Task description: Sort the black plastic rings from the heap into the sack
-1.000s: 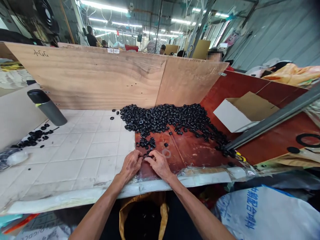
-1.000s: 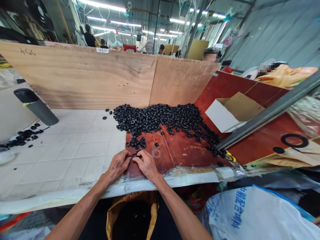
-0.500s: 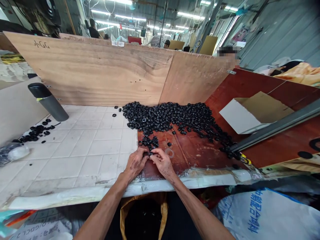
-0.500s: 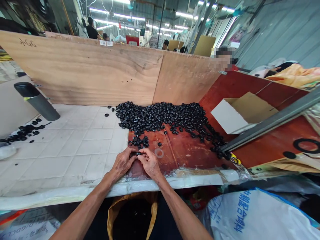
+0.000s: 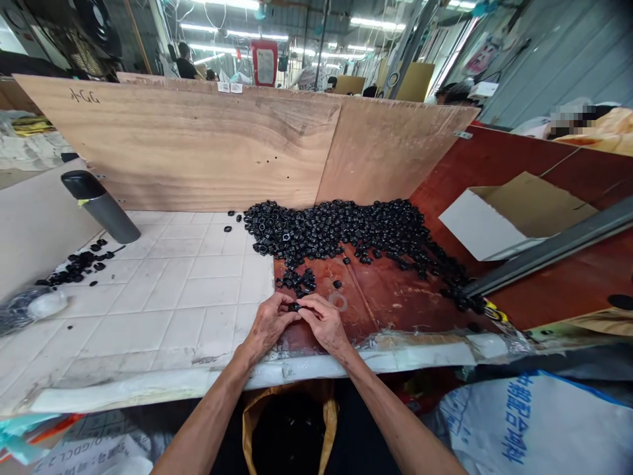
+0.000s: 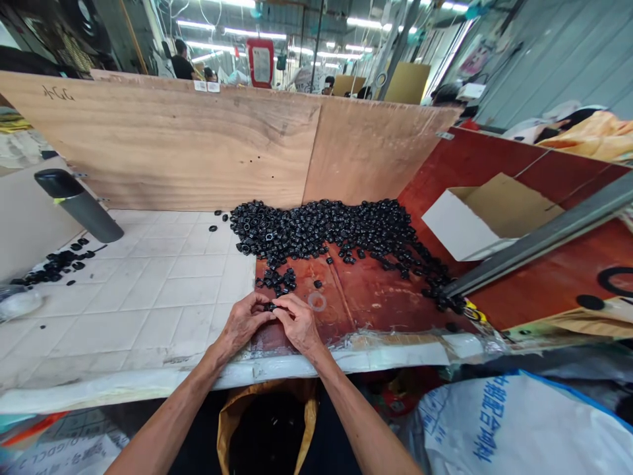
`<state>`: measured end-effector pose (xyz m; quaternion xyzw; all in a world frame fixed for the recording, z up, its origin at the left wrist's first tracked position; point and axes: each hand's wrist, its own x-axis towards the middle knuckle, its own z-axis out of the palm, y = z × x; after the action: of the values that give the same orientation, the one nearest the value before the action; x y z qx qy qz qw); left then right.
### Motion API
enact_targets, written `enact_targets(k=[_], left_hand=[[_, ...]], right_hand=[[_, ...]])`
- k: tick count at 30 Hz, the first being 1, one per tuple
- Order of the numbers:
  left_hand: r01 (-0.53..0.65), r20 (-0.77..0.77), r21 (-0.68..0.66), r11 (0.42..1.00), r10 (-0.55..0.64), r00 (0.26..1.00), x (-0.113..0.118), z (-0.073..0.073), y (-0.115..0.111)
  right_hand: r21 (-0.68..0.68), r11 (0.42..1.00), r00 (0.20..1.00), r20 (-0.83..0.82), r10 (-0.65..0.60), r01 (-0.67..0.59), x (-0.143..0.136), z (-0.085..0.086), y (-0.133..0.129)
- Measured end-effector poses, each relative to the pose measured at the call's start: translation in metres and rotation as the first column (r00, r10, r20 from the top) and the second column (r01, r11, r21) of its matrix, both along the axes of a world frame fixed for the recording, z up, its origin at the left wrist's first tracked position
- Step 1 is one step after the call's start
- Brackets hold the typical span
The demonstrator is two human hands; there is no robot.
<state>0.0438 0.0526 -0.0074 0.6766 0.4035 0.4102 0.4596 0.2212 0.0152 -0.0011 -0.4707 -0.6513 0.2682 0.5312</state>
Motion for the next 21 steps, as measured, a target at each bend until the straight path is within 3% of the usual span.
enact_targets(k=[6, 14, 21], left_hand=[[0.048, -0.007, 0.118, 0.992, -0.047, 0.999, -0.002, 0.012, -0.001], [0.034, 0.009, 0.175, 0.984, -0.036, 0.999, -0.003, 0.014, -0.008], [0.007, 0.000, 0.223, 0.975, -0.007, 1.000, -0.001, -0.006, 0.000]], right_hand=[[0.013, 1.000, 1.000, 0.015, -0.013, 0.013, 0.000, 0.004, 0.001], [-0.063, 0.991, 0.993, -0.009, -0.115, 0.114, -0.004, -0.007, -0.003], [-0.190, 0.982, 0.998, -0.062, 0.001, -0.013, -0.004, -0.029, 0.012]])
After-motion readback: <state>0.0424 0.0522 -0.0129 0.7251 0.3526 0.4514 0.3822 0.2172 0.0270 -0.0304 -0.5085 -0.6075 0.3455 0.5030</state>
